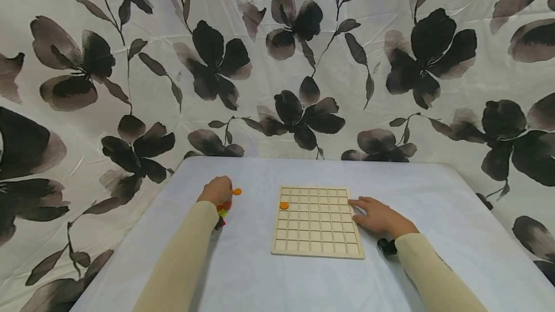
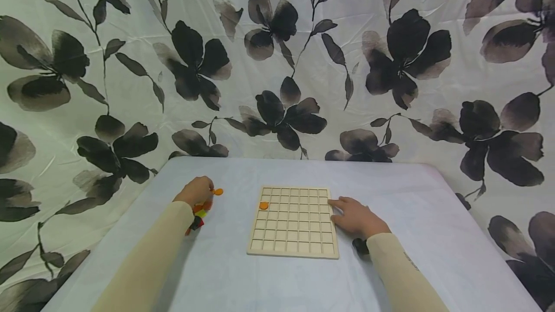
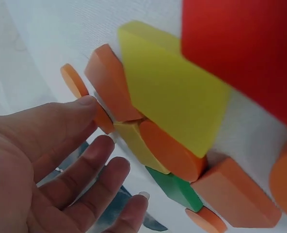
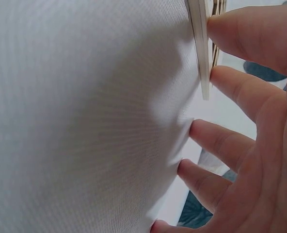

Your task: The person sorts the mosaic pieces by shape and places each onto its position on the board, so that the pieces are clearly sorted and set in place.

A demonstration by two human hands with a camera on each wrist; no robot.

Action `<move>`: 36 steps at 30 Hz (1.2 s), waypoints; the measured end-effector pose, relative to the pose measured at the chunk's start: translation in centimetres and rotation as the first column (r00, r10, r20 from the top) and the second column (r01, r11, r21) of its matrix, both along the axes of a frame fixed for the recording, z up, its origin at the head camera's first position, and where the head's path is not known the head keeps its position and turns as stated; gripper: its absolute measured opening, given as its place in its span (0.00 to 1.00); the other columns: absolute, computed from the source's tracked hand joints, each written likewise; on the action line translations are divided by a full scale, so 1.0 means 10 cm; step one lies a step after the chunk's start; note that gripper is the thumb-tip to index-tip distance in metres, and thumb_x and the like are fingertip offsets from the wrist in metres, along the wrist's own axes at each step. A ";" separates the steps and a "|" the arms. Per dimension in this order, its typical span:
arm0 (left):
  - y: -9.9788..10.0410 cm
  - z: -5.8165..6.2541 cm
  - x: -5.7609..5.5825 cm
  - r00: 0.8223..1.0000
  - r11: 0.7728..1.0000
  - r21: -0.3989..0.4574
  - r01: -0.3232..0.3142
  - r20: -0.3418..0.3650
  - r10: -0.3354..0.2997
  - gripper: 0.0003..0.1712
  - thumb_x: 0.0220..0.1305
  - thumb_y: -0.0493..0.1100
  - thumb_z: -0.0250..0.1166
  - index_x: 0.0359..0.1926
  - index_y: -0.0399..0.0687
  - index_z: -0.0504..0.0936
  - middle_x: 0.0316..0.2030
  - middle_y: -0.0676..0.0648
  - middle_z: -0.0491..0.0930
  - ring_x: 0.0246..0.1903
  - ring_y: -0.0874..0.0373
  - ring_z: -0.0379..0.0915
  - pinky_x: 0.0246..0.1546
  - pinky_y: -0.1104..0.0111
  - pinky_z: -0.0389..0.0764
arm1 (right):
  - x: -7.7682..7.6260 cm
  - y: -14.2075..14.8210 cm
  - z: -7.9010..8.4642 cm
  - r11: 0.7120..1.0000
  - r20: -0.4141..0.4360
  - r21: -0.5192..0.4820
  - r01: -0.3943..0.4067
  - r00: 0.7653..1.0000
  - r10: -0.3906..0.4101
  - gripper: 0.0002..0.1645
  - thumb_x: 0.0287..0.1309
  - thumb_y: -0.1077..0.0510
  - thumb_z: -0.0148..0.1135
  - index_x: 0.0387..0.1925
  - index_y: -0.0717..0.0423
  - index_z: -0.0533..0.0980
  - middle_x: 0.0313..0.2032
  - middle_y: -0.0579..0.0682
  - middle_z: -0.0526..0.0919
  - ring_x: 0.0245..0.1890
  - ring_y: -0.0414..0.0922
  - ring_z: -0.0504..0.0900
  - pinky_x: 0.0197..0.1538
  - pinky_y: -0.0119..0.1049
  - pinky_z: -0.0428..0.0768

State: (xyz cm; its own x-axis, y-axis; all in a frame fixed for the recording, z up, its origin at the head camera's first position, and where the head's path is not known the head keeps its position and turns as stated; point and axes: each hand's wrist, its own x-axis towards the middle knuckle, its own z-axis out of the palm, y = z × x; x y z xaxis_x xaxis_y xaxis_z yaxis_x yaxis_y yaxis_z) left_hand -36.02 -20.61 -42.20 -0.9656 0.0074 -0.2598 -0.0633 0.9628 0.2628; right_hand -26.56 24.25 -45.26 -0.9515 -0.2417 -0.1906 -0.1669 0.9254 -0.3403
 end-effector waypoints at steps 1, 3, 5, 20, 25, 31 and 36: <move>0.00 0.00 0.00 1.000 1.000 0.005 0.002 0.002 -0.002 0.17 0.55 0.35 0.69 0.47 0.38 0.80 0.42 0.42 0.82 0.35 0.51 0.75 0.39 0.58 0.79 | 0.00 0.00 0.00 1.000 0.000 -0.003 0.002 1.000 -0.002 0.34 0.65 0.46 0.52 0.70 0.48 0.63 0.70 0.66 0.59 0.69 0.67 0.59 0.64 0.66 0.61; 0.00 0.00 0.00 1.000 1.000 0.012 0.010 -0.002 -0.010 0.13 0.58 0.35 0.67 0.45 0.38 0.81 0.39 0.43 0.83 0.34 0.52 0.75 0.36 0.61 0.78 | 0.01 0.00 0.00 1.000 0.000 -0.005 0.004 1.000 -0.004 0.34 0.65 0.46 0.52 0.70 0.48 0.63 0.70 0.66 0.59 0.69 0.67 0.59 0.64 0.66 0.61; -0.01 0.00 0.01 1.000 1.000 0.022 0.016 -0.009 -0.016 0.11 0.59 0.34 0.66 0.44 0.37 0.81 0.36 0.44 0.83 0.32 0.52 0.75 0.33 0.63 0.77 | 0.01 0.00 0.01 1.000 0.000 -0.004 0.004 1.000 -0.004 0.34 0.65 0.46 0.52 0.70 0.48 0.63 0.70 0.66 0.59 0.69 0.67 0.59 0.64 0.66 0.61; -0.02 0.05 0.04 1.000 1.000 0.029 0.002 0.009 -0.003 0.07 0.58 0.38 0.66 0.33 0.37 0.81 0.33 0.44 0.82 0.29 0.51 0.75 0.30 0.64 0.79 | 0.03 -0.01 0.05 1.000 0.009 -0.008 0.018 1.000 -0.018 0.34 0.65 0.46 0.53 0.70 0.48 0.63 0.70 0.66 0.59 0.69 0.68 0.58 0.64 0.66 0.61; 0.00 0.09 0.06 1.000 0.999 0.048 -0.022 0.009 0.021 0.12 0.59 0.39 0.66 0.41 0.35 0.80 0.37 0.42 0.82 0.31 0.50 0.75 0.35 0.60 0.82 | 0.03 -0.01 0.06 1.000 0.008 -0.006 0.018 1.000 -0.017 0.33 0.66 0.46 0.53 0.70 0.48 0.63 0.70 0.66 0.59 0.70 0.67 0.57 0.64 0.66 0.61; 0.03 0.12 0.07 0.999 0.998 0.045 -0.032 0.005 0.032 0.16 0.61 0.41 0.66 0.47 0.36 0.78 0.42 0.40 0.81 0.34 0.49 0.74 0.40 0.57 0.83 | 0.04 -0.02 0.06 1.000 0.011 -0.012 0.018 1.000 -0.018 0.33 0.66 0.46 0.52 0.70 0.48 0.63 0.70 0.66 0.58 0.70 0.67 0.57 0.65 0.66 0.60; 0.04 0.12 0.06 1.000 1.000 0.014 0.002 -0.005 -0.002 0.18 0.61 0.43 0.65 0.49 0.36 0.78 0.43 0.41 0.80 0.35 0.50 0.74 0.43 0.57 0.82 | 0.03 -0.01 0.05 0.999 0.019 -0.018 0.026 0.999 -0.026 0.34 0.65 0.46 0.52 0.70 0.48 0.63 0.71 0.65 0.58 0.70 0.67 0.57 0.65 0.66 0.60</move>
